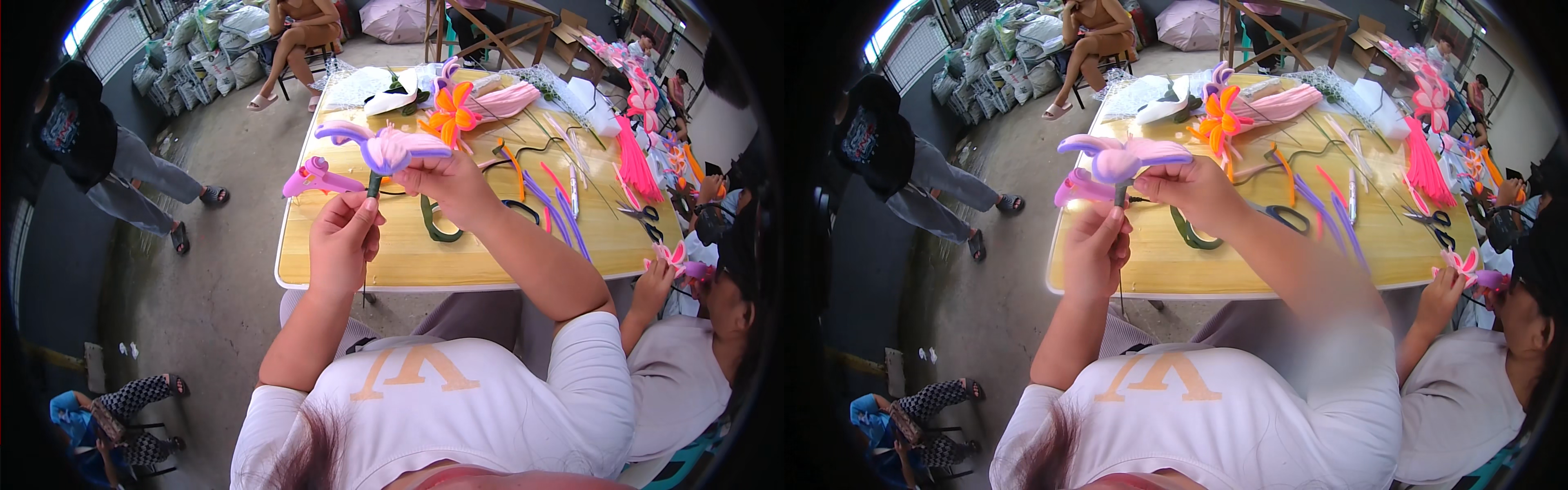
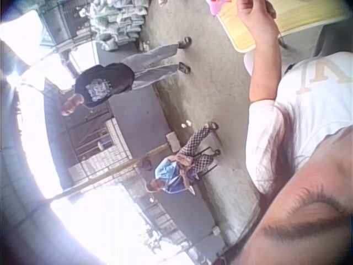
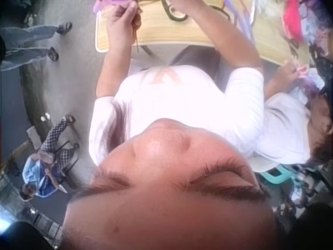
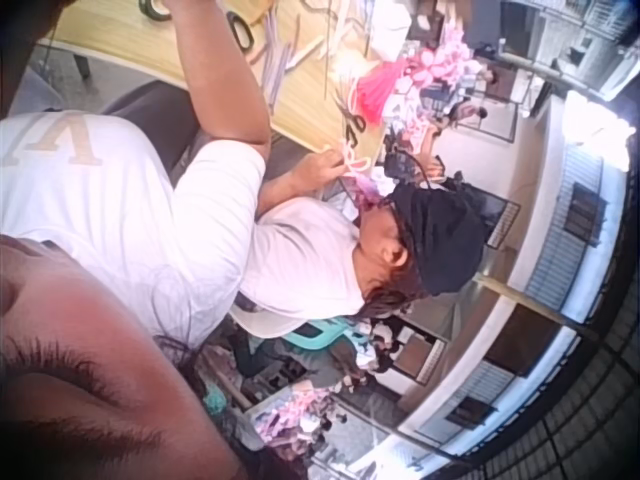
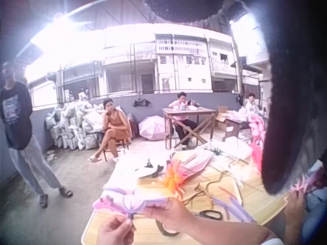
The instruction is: The person assembles a decorative paper flower by wrapping green floral tape around a wire stem and attaching purple and orange pipe cleaner petals.
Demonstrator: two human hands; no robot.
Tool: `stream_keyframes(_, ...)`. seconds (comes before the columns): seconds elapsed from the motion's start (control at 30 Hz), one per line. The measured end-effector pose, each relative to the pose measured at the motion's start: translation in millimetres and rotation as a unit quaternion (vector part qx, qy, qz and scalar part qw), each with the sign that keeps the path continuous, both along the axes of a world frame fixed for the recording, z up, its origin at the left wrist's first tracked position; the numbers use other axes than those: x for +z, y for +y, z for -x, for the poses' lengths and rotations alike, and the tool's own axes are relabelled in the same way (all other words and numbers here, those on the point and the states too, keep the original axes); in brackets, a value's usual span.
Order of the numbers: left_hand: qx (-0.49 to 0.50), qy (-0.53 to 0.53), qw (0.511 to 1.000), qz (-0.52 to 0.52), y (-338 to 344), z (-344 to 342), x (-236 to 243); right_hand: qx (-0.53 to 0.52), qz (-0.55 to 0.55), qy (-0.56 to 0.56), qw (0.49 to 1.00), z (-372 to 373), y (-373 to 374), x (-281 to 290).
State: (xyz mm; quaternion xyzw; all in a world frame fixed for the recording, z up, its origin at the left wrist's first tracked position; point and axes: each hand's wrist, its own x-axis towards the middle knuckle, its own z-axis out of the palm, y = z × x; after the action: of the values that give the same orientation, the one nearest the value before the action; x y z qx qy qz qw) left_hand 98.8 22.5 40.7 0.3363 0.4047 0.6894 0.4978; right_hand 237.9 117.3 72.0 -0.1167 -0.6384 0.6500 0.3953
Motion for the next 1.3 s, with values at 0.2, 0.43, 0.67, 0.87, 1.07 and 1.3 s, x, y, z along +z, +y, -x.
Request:
stream_keyframes(0.2,0.029,-0.013,0.999,0.008,4,-4,1,0.043,0.08,0.01,0.996,0,7,-13)
stream_keyframes(0.43,-0.05,-0.089,0.995,0.0,-1,-3,7,0.022,0.093,0.003,0.995,0,9,-12)
stream_keyframes(0.67,-0.133,-0.127,0.983,0.017,-6,-2,10,0.019,0.055,0.001,0.998,0,7,-12)
stream_keyframes(0.87,-0.273,-0.2,0.941,-0.013,-6,5,0,0.076,0.099,0.047,0.991,1,5,-12)
stream_keyframes(1.07,-0.388,-0.316,0.865,-0.022,0,10,-9,0.131,0.138,0.059,0.98,0,3,-13)
stream_keyframes(1.3,-0.125,-0.09,0.988,0.014,-10,13,12,0.089,0.079,0.0,0.993,-2,13,-12)
